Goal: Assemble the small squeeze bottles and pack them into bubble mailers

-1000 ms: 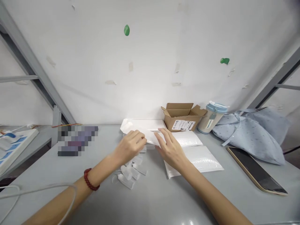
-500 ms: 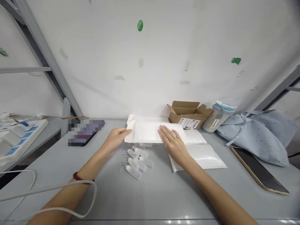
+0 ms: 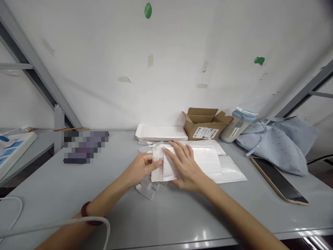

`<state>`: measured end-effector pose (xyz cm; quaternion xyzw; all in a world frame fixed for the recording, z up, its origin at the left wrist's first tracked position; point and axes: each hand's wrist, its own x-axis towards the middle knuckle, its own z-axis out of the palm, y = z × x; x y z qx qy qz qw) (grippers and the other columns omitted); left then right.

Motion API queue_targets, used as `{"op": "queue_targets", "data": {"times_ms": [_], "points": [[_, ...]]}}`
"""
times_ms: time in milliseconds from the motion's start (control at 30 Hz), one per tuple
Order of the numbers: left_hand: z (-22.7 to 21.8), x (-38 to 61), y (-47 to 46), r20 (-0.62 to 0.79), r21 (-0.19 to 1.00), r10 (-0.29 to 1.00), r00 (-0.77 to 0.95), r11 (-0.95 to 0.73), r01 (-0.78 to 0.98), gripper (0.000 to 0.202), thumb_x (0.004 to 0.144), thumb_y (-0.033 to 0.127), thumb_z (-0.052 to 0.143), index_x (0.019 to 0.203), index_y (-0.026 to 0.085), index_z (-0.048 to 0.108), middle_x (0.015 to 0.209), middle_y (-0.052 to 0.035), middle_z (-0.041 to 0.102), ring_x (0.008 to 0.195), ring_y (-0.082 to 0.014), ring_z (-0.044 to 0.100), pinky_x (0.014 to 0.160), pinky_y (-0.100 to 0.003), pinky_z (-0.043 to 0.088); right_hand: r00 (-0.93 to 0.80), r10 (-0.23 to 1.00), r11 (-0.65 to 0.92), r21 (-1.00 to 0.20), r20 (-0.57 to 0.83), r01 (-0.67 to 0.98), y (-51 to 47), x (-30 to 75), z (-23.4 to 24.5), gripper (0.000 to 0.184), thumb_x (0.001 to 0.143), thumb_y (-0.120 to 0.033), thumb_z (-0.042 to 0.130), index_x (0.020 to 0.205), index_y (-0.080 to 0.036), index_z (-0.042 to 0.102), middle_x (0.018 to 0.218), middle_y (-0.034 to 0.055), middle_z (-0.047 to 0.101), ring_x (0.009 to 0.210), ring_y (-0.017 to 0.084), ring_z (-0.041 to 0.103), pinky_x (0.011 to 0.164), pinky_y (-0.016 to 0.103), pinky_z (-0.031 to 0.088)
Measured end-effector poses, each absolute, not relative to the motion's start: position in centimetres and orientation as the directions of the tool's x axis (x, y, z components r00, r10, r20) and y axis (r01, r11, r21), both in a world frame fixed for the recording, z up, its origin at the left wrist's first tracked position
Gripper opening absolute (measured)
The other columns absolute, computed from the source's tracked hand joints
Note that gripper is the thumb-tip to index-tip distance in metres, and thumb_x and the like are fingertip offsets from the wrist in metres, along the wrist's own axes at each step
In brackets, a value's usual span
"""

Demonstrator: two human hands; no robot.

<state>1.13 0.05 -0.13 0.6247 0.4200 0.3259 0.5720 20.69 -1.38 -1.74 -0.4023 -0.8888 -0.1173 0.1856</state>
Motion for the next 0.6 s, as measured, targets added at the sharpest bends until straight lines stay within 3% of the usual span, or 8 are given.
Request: {"op": "queue_targets", "data": {"times_ms": [200,400,600], "points": [[-0.53,0.97,0.24,-0.088,0.979,0.909,0.407,0.005,0.202,0.027,0.075,0.041,0.060,0.073,0.014,0.064,0.064,-0.0015,0.061,0.058,-0.0143,0.056,0.052,-0.022,0.042,-0.582,0.681,0.651,-0.004,0.445,0.759,-1.17,20.98,-1.10,0.071,0.073,-0.039,0.054,0.135,-0.016,0.029,0.129,0.0202,0.039,0.122,0.035,0.032,0.097,0.056,0.021],[-0.52,1.21,0.02,-0.011,0.979,0.907,0.420,-0.076,0.190,0.025,0.076,0.037,0.060,0.064,0.015,0.059,0.057,0.0021,0.052,0.052,-0.0102,0.047,0.047,-0.020,0.036,-0.600,0.681,0.662,-0.004,0.421,0.749,-1.07,21.10,-1.15,0.077,0.071,-0.039,0.057,0.138,-0.017,0.026,0.133,0.0200,0.036,0.121,0.035,0.032,0.097,0.055,0.020],[-0.73,1.13,0.03,-0.028,0.974,0.936,0.352,-0.055,0.222,0.027,0.075,0.040,0.059,0.067,0.015,0.059,0.058,0.0025,0.052,0.052,-0.0099,0.045,0.045,-0.019,0.034,-0.582,0.666,0.657,0.004,0.468,0.754,-1.11,21.15,-1.16,0.069,0.071,-0.037,0.059,0.133,-0.020,0.033,0.128,0.0166,0.039,0.117,0.033,0.034,0.098,0.054,0.019]]}}
